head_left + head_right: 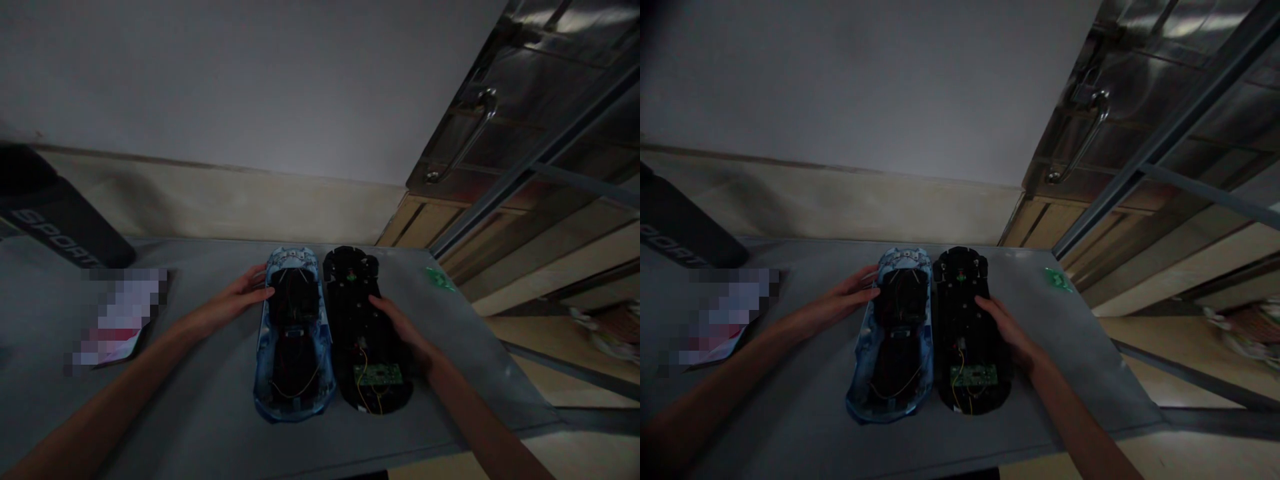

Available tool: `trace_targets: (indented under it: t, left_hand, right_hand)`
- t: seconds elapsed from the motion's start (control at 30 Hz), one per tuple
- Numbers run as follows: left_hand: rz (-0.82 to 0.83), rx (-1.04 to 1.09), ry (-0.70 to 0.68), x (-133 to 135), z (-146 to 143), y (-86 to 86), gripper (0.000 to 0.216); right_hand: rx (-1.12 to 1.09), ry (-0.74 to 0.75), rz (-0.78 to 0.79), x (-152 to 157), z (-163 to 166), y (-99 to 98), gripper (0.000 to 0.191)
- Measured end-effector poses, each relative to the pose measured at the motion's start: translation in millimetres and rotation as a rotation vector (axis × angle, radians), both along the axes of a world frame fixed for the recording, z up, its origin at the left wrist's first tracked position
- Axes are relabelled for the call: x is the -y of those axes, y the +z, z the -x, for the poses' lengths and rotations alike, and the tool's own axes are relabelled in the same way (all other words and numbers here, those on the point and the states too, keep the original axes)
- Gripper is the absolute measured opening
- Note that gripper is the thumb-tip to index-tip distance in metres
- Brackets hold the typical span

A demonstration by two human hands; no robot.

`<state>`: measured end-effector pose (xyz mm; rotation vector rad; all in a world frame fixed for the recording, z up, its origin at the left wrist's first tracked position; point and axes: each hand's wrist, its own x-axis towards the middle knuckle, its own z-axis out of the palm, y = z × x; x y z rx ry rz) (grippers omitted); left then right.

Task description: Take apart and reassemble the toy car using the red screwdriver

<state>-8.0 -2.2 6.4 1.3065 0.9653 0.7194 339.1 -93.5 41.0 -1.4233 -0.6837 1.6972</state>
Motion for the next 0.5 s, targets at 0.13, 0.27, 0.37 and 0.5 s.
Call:
trace_targets:
  t: [0.13, 0.27, 0.37, 0.5]
  left_hand:
    - [-0.003, -0.019, -0.019, 2.4, -1.3, 5.9, 0.085]
    - [-0.016, 0.009, -0.035, 3.5, -4.1, 11.6, 0.081]
    - [-0.018, 0.031, -0.038, 3.7, -4.9, 13.0, 0.077]
    - [0.009, 0.037, -0.024, 4.7, -5.2, 14.5, 0.077]
  right_hand:
    - [0.004, 0.0, 0.001, 0.4, 3.1, 3.5, 0.036]
    - [0.015, -0.004, 0.007, 0.7, 3.2, 3.1, 0.037]
    - [0.045, -0.031, 0.017, 0.3, 1.5, 0.9, 0.038]
    - [0.047, -0.017, -0.015, -0.4, 0.0, -1.1, 0.038]
